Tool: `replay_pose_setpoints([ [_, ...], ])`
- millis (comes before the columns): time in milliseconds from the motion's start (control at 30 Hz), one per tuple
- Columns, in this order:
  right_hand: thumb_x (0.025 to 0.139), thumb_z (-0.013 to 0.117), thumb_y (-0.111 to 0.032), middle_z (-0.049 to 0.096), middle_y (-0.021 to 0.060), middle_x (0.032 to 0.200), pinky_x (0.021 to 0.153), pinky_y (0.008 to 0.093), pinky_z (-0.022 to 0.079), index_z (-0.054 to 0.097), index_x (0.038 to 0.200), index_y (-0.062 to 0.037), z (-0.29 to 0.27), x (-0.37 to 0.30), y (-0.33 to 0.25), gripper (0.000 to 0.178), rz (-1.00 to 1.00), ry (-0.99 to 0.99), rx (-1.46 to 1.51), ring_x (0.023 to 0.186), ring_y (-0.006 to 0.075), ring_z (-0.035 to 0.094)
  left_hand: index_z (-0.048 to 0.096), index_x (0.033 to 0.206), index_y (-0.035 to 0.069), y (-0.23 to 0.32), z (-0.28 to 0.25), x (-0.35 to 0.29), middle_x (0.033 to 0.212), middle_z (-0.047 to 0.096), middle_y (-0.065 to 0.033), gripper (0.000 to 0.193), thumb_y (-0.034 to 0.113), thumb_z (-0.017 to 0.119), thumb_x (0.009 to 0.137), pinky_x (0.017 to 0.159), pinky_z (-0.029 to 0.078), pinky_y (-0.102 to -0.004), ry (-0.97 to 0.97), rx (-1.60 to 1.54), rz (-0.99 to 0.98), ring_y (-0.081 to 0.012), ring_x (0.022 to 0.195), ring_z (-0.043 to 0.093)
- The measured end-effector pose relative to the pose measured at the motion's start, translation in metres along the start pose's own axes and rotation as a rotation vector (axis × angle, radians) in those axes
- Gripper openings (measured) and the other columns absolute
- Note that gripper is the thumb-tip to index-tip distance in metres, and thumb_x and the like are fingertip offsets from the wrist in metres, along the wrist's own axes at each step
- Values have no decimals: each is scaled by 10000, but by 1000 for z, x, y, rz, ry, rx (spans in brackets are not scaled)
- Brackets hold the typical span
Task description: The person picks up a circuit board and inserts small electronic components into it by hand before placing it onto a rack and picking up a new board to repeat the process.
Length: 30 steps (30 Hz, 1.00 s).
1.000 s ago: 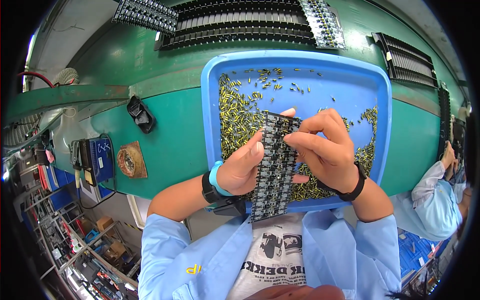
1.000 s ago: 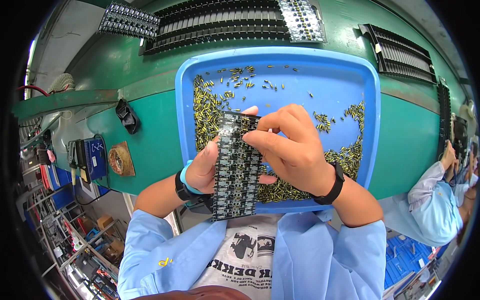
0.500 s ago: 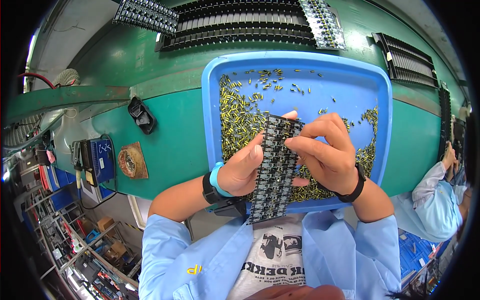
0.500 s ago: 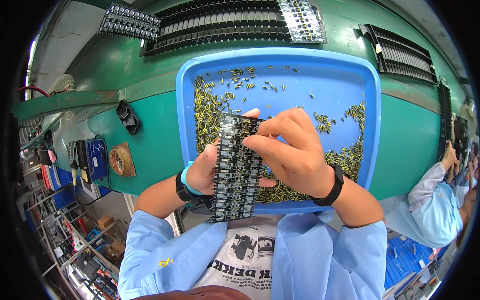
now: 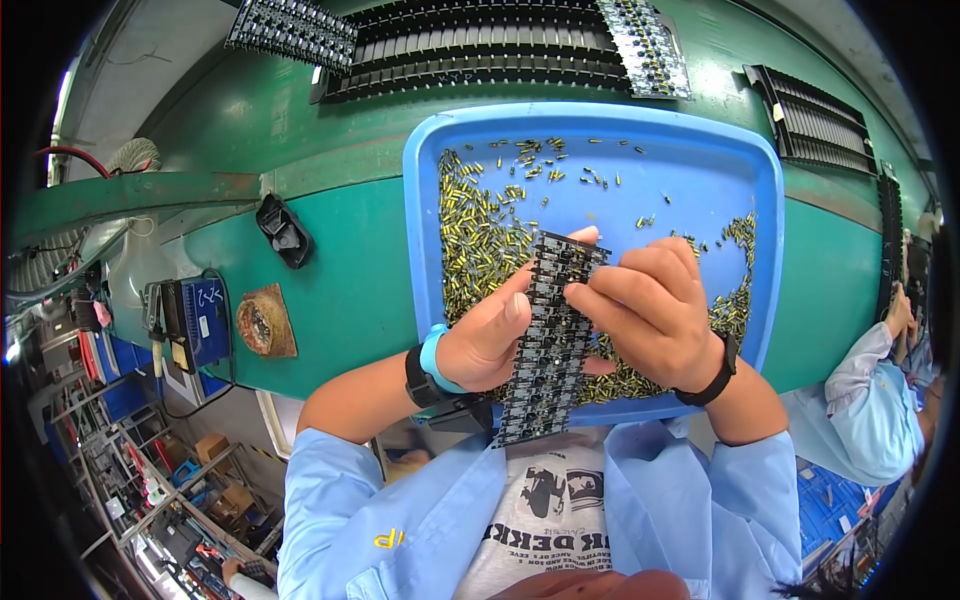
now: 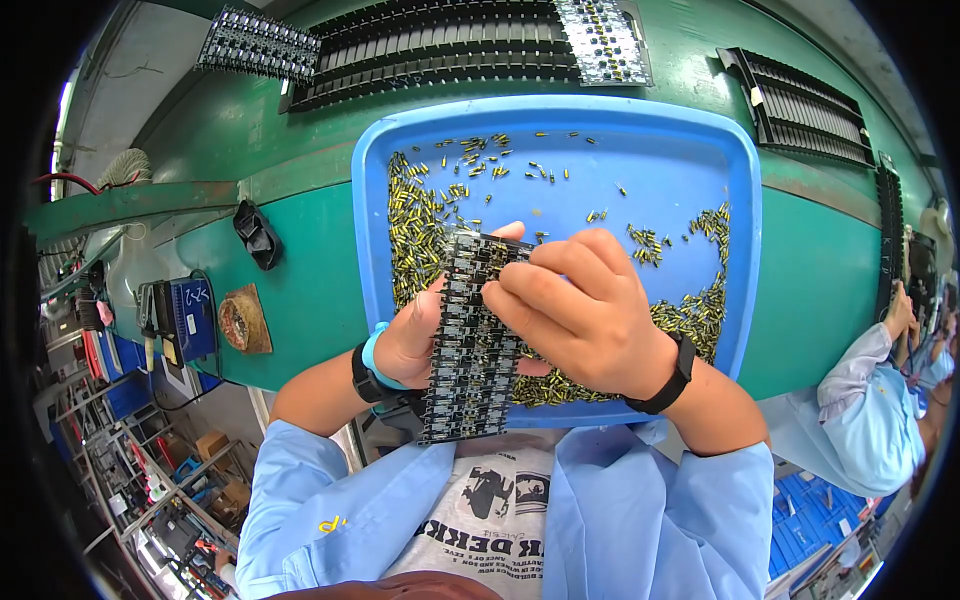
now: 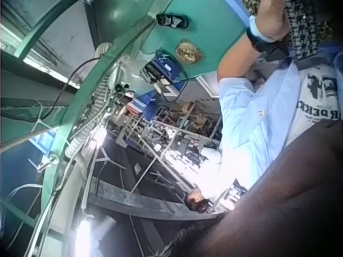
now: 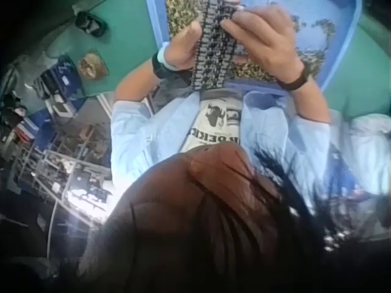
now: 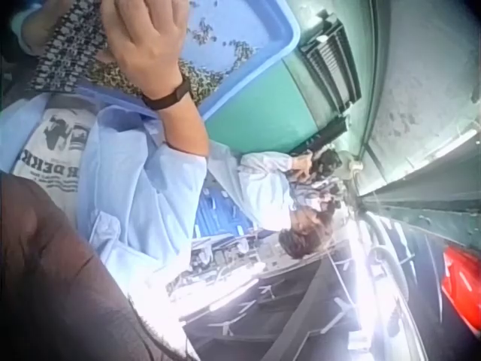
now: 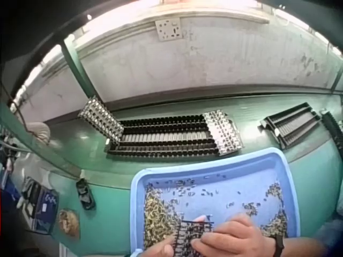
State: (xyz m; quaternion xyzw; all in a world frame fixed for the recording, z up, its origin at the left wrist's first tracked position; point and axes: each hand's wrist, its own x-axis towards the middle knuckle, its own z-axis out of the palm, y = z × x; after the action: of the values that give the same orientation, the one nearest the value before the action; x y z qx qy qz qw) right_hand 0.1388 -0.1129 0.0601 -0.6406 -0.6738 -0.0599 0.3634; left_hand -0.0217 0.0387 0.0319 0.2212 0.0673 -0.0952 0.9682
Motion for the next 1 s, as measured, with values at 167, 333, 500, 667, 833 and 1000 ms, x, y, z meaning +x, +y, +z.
replay_pose_setpoints([
  [167,600,747,-113,642,28,1045,720,386,440,773,1059,-78,2,-1,5,462,-42,-35,7,889,237,585,59,1686,169,0,4,0,1598,370,-55,1070,661,645,938,1121,510,-563,10,-26,-5,-213,1417,489],
  [333,641,762,-95,641,30,1055,743,390,441,768,1082,-74,0,0,0,442,-22,-43,26,902,233,585,70,1685,194,0,-5,2,1590,397,-72,1083,702,629,910,1119,517,-551,-25,-52,55,-242,1433,479],
  [500,702,769,-67,645,42,1053,773,400,451,757,1080,-70,-4,7,0,378,5,-76,41,918,242,588,87,1684,247,5,-4,-2,1592,407,-100,1088,734,632,877,1104,522,-580,11,-54,41,-305,1425,490],
  [667,728,797,-96,645,63,1033,776,395,456,738,1022,-72,5,-6,5,301,285,131,282,921,272,596,104,1678,288,6,-5,-1,1606,393,-126,1078,738,650,864,1087,515,-630,11,-201,75,-377,1415,498],
  [833,721,831,-155,654,90,1043,814,410,501,704,959,-68,0,-7,12,283,318,-465,386,957,308,625,114,1672,314,5,-15,2,1618,377,-153,1075,736,669,854,1074,509,-663,-33,-313,130,-444,1417,485],
  [1000,788,762,-149,659,97,1094,888,449,537,703,970,-58,23,-18,6,212,-47,-701,322,1062,307,640,113,1670,311,5,-17,4,1618,373,-165,1061,738,655,865,1066,522,-651,-18,-298,132,-456,1424,476],
])
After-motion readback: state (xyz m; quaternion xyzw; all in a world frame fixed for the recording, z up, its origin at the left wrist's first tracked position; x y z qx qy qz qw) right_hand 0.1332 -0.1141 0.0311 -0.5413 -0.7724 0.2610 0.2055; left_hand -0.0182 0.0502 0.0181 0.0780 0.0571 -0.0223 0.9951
